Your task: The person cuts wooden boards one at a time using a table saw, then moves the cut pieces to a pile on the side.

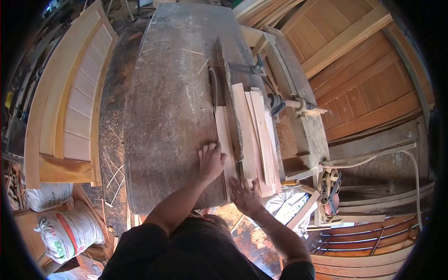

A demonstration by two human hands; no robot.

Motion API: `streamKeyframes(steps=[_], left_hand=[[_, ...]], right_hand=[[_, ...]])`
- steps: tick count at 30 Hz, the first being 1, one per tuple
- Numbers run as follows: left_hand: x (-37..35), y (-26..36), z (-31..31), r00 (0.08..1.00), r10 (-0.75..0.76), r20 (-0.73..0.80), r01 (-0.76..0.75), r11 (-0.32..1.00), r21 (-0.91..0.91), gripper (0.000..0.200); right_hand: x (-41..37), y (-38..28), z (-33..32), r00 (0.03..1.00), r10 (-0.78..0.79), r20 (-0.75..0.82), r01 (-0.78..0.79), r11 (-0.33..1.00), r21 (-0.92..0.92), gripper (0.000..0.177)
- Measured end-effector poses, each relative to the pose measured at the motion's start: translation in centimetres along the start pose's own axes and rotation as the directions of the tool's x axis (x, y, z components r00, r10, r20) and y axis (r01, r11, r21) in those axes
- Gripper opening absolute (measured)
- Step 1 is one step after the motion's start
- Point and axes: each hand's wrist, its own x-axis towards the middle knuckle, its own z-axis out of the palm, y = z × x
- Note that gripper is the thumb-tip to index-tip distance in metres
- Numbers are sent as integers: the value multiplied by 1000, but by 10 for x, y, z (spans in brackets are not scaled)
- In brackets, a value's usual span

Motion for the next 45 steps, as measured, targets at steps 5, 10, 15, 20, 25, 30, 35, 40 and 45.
streamKeyframes(steps=[5,10,15,20,25,30,35,40,45], left_hand=[[4,-4,7,1000,-25,-9,25,1000,8,55],[-27,9,3,1000,-21,-1,21,997,71,54],[-52,21,1,999,-45,-1,45,999,17,51],[-29,15,3,999,-49,-3,49,999,-7,50],[0,8,6,995,-100,-15,100,995,-23,48],[18,2,6,994,-98,-38,98,995,-9,47],[23,2,5,992,-113,-55,113,994,-3,43],[16,4,9,991,-132,-33,132,991,-18,42],[-81,32,-11,988,-64,137,66,998,-11,46]], right_hand=[[11,4,2,998,-56,-4,55,995,-89,57],[26,9,-3,994,-43,-99,26,987,-161,56],[46,16,-5,996,-65,-66,52,982,-182,57],[65,25,-14,994,-93,-49,83,981,-175,63],[93,37,-26,997,-74,-32,70,992,-103,67],[116,45,-19,998,-59,10,60,983,-174,69],[120,42,-16,998,-13,-57,2,984,-177,69],[114,28,-11,996,63,-61,-66,997,-37,70],[18,-18,-17,984,136,115,-161,953,256,82]])
